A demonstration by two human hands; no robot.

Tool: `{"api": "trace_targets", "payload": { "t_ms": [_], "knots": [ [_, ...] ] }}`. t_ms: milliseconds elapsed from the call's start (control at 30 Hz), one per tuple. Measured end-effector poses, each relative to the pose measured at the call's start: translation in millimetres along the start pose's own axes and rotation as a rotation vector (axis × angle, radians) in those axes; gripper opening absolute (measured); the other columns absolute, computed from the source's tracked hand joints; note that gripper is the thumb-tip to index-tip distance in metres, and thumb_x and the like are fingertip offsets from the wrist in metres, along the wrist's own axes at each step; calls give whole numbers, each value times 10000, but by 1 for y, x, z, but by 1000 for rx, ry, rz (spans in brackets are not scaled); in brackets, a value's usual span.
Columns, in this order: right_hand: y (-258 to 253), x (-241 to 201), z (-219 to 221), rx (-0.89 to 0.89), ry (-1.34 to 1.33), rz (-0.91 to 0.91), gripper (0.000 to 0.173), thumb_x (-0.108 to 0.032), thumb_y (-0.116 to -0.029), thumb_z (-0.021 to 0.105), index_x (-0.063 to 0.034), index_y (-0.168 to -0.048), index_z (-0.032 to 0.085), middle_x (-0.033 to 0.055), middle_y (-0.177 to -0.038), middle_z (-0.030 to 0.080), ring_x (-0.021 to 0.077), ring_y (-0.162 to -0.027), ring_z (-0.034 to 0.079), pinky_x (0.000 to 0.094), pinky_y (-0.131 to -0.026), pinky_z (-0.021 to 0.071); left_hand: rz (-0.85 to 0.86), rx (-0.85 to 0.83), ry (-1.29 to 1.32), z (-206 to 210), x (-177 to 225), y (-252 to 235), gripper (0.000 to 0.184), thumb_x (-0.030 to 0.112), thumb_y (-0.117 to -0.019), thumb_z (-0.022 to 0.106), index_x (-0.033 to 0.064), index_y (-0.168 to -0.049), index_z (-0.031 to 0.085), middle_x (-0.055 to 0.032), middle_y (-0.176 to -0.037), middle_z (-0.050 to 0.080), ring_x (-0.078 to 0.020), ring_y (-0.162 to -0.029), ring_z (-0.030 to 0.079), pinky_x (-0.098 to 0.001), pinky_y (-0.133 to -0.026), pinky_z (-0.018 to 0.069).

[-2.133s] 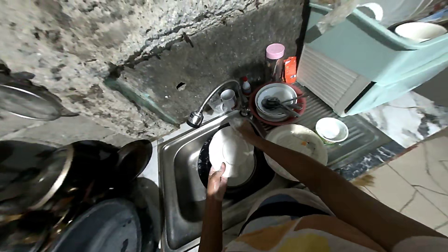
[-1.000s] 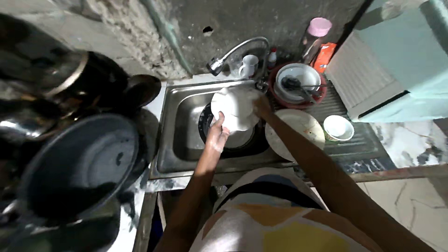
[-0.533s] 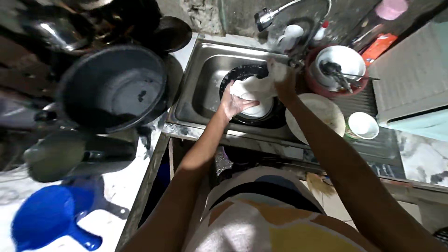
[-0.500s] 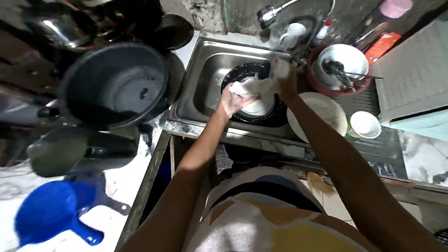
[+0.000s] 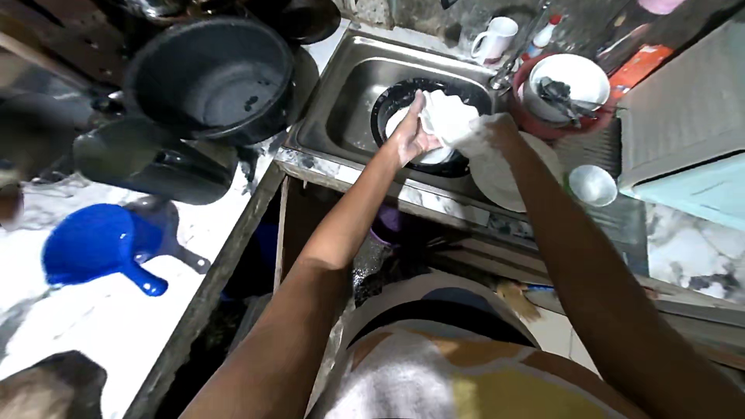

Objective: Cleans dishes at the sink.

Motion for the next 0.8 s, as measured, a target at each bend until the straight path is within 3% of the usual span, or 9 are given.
{"api": "trace_targets", "payload": {
  "t_ms": [100,233,300,333,467,567,667,733,800],
  "knots": [
    [46,42,-18,44,-132,216,455,-120,-1063,533,127,-1436,449,333,-1474,475,420,-1366,491,502,-1148,391,-6,-6,-127,6,-15,7,866,727,-1007,193,57,-1538,330,-220,-1346,589,-318,-1113,658,-465,-933,565],
    [105,117,-34,193,-143,268,486,-99,-1076,485,146,-1479,371,359,-1532,388,455,-1420,418,532,-1174,353,24,196,-153,-25,-18,34,791,618,-1060,265,-17,-1528,309,-262,-1376,561,-321,-1135,652,-416,-951,553],
    [125,149,-36,248,-224,337,481,-118,-1079,479,102,-1491,362,310,-1503,439,396,-1353,486,509,-1119,417,52,294,-56,-47,-23,46,712,532,-1088,295,-47,-1502,332,-266,-1385,546,-322,-1167,630,-408,-972,537],
    [138,153,-39,208,-207,355,472,-109,-1088,467,98,-1500,363,303,-1523,431,396,-1383,466,517,-1146,385,67,329,8,-58,-27,50,671,489,-1098,306,-49,-1497,334,-267,-1389,539,-324,-1176,622,-406,-978,533],
    [132,201,-43,253,-131,200,336,-126,-1047,554,104,-1292,568,301,-1277,609,395,-1143,613,568,-995,493,189,343,254,-89,-40,70,512,350,-1113,318,-24,-1457,379,-231,-1342,566,-288,-1122,643,-379,-948,547],
    [141,157,-51,342,191,146,396,-157,-1020,617,115,-1303,569,400,-1294,574,582,-1234,542,734,-1016,412,309,243,418,-106,-56,103,495,325,-1120,268,-22,-1446,404,-203,-1329,600,-266,-1158,647,-368,-1002,529],
    [169,80,-15,305,234,-55,399,-180,-1021,611,18,-1366,572,338,-1299,601,533,-1180,597,713,-990,461,416,202,609,-136,-88,142,500,287,-1122,227,-28,-1453,428,-193,-1364,606,-277,-1247,620,-386,-1089,491],
    [186,26,45,167,245,-202,319,-182,-1019,620,-6,-1284,644,284,-1189,667,474,-1049,667,677,-893,523,429,278,753,-162,-112,163,474,266,-1120,242,-23,-1437,443,-175,-1355,617,-259,-1248,624,-372,-1088,494],
    [194,-11,124,-68,283,-260,260,-198,-1007,627,-28,-1182,714,225,-1115,705,402,-1025,693,611,-879,561,423,374,828,-190,-138,177,466,258,-1119,250,-12,-1462,412,-160,-1380,603,-237,-1270,611,-354,-1093,488]
  ]
}}
Point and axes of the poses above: each hand's wrist, its own y-axis away from the middle knuckle, its own z-axis out of the palm, x = y × z, the point moved 5 cm from there along -y, towards the middle knuckle
